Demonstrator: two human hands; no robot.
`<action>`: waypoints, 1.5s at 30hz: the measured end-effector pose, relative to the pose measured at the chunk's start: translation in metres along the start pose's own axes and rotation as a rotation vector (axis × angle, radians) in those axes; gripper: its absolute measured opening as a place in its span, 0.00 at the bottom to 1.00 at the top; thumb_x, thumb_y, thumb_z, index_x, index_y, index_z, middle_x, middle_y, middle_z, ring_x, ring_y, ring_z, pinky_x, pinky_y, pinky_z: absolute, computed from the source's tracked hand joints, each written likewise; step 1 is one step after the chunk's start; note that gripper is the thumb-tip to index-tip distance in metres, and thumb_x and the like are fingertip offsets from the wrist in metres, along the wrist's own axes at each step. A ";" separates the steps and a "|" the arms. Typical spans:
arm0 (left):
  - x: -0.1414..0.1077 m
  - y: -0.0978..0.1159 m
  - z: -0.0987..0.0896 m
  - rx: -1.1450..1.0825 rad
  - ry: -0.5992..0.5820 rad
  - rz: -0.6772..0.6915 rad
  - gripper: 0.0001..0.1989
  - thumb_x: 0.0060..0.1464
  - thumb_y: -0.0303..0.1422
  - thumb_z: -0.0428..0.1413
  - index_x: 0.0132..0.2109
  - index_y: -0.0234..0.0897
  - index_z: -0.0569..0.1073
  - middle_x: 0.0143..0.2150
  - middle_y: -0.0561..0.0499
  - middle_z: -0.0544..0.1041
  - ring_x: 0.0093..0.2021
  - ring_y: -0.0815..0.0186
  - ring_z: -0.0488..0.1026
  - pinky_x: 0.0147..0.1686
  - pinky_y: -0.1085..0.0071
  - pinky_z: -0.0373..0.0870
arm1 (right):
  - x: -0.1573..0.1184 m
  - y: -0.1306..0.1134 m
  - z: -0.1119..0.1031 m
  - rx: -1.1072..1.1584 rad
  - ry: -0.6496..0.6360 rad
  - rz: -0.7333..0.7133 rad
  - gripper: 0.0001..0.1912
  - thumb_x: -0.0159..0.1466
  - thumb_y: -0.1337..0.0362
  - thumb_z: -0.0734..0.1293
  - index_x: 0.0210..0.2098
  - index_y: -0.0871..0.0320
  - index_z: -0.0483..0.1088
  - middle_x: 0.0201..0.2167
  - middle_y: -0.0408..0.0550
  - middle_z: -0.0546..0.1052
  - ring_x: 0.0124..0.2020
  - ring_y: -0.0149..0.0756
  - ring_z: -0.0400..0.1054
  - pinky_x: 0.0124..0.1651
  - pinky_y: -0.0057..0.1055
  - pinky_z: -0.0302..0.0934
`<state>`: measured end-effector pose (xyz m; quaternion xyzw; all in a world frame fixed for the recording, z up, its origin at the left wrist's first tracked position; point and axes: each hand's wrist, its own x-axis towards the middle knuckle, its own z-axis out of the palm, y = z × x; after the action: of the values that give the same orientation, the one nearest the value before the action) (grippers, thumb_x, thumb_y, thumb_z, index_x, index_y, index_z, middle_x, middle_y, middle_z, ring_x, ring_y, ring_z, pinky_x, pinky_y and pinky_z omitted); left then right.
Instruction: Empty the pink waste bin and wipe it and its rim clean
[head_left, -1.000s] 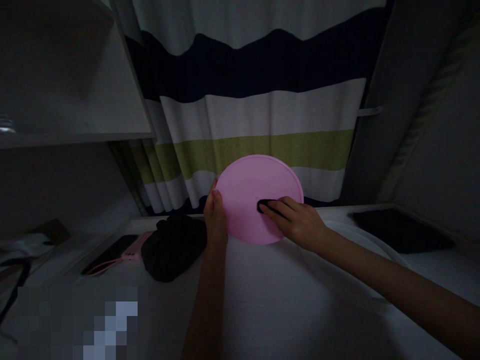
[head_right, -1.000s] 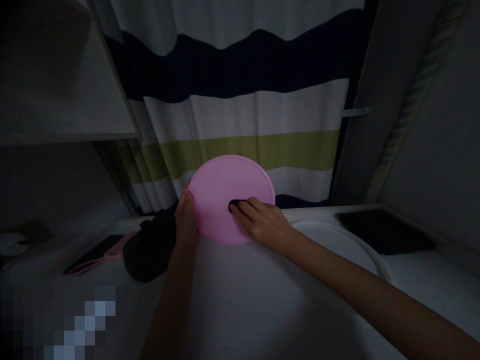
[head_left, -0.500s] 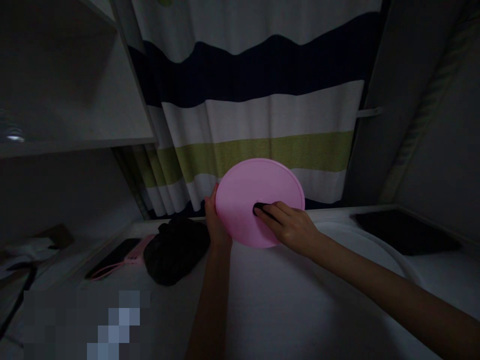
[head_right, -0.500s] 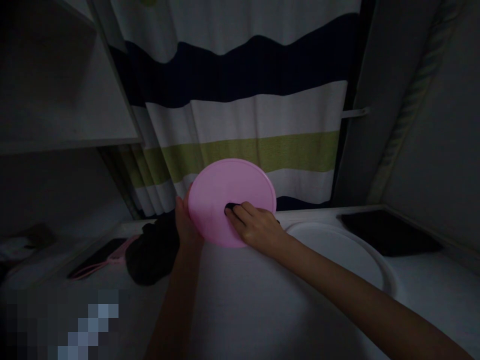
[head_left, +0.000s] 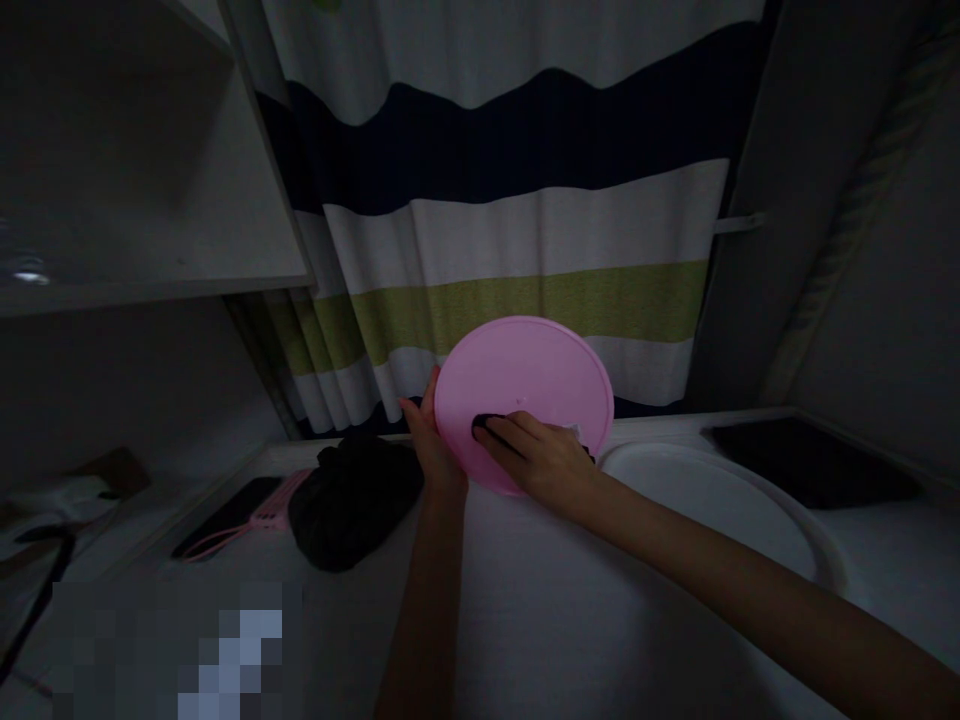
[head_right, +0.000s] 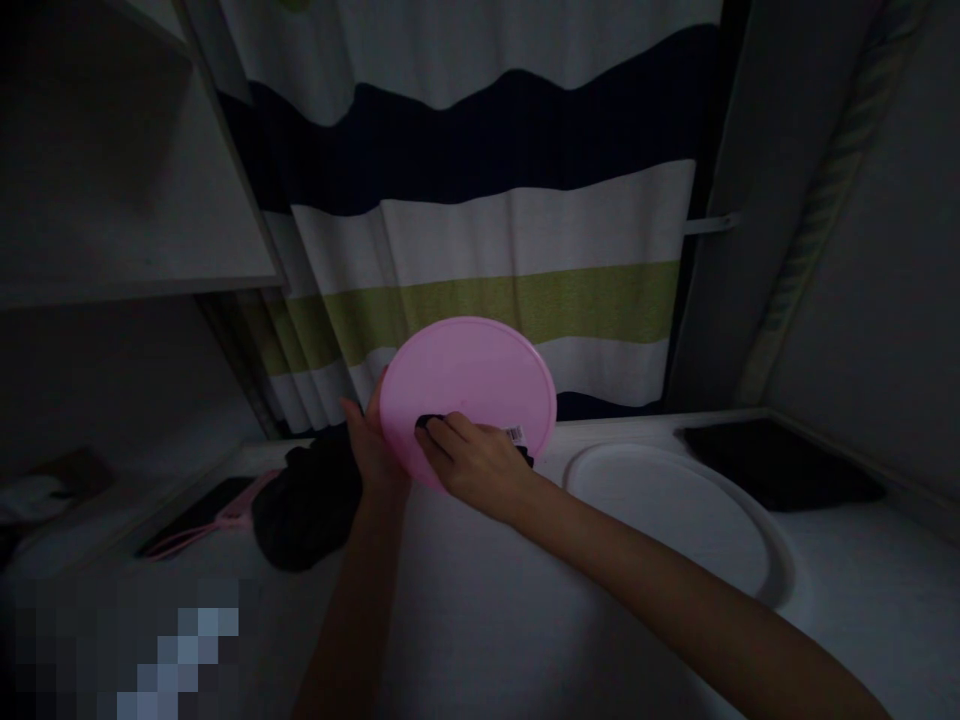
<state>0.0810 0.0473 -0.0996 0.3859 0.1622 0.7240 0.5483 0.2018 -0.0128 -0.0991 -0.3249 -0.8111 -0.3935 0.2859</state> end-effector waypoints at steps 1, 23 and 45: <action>0.000 -0.001 -0.001 0.016 -0.011 0.008 0.33 0.57 0.53 0.32 0.56 0.38 0.65 0.54 0.46 0.71 0.53 0.59 0.68 0.55 0.61 0.60 | 0.002 -0.002 0.003 0.017 -0.007 0.006 0.14 0.65 0.70 0.55 0.44 0.65 0.70 0.37 0.53 0.74 0.36 0.34 0.63 0.25 0.26 0.61; -0.005 0.004 -0.001 0.064 -0.099 0.006 0.28 0.59 0.47 0.33 0.53 0.38 0.68 0.56 0.46 0.69 0.58 0.61 0.64 0.61 0.63 0.53 | 0.023 -0.024 0.017 0.001 -0.059 0.019 0.14 0.65 0.69 0.56 0.46 0.64 0.68 0.45 0.53 0.73 0.41 0.36 0.64 0.32 0.28 0.66; 0.003 -0.008 -0.007 0.119 -0.069 0.096 0.22 0.48 0.36 0.55 0.52 0.39 0.68 0.59 0.49 0.65 0.61 0.55 0.58 0.60 0.57 0.52 | -0.054 -0.030 -0.014 -0.054 -0.014 -0.025 0.15 0.63 0.73 0.58 0.46 0.66 0.70 0.47 0.50 0.74 0.38 0.37 0.64 0.32 0.29 0.65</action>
<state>0.0807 0.0539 -0.1088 0.4496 0.1674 0.7248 0.4944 0.2159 -0.0550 -0.1438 -0.3252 -0.8062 -0.4162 0.2666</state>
